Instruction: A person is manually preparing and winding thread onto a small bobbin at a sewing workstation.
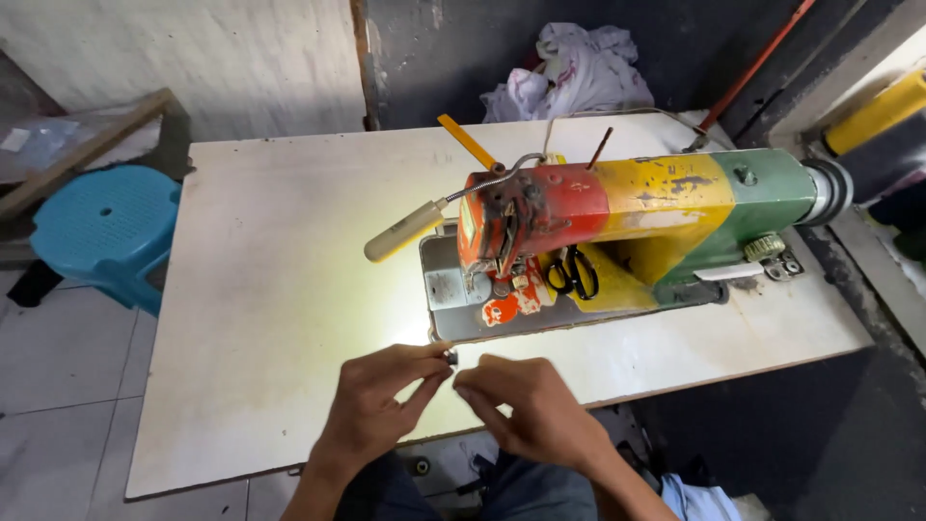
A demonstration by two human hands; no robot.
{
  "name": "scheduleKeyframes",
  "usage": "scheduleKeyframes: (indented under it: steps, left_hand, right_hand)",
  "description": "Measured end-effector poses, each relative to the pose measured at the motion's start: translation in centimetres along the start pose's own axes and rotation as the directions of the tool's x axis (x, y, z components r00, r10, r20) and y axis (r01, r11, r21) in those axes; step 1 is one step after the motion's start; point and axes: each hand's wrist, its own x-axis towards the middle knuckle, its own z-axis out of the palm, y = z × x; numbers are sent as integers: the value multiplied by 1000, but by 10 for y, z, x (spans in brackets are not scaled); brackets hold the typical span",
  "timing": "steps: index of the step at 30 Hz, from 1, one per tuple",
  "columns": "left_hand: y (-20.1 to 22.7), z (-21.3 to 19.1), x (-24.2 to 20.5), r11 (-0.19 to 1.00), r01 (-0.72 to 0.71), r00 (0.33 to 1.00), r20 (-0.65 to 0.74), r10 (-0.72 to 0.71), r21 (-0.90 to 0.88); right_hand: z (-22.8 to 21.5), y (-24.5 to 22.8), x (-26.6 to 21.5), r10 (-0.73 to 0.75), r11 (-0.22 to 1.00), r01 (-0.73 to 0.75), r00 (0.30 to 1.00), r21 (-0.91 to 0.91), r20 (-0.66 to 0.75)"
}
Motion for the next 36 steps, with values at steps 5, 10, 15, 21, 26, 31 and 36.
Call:
scheduleKeyframes:
  steps: [5,10,15,21,26,31,36]
  left_hand:
    - [12,7,4,999,-50,998,-35,50,-8]
    - [6,4,4,998,-30,994,-103,36,56]
    - [22,5,3,998,67,990,-121,-68,-11]
    - [0,10,1,966,-160,987,54,152,206]
    - [11,14,4,978,-163,987,14,163,129]
    - [-1,9,0,958,-185,982,14,186,219]
    - [7,15,0,951,-264,964,50,259,159]
  right_hand:
    - [12,40,1,79,995,-85,990,-43,-117]
    - [23,28,-8,68,995,-66,997,-70,24]
    - [33,50,-25,150,936,-131,988,-328,34]
    - [-12,18,-15,68,992,-62,996,-114,57]
    - [7,55,-6,152,985,-158,985,-76,-81]
    - [-5,17,-9,57,998,-51,984,-40,170]
    - [2,58,1,146,984,-154,985,-90,-94]
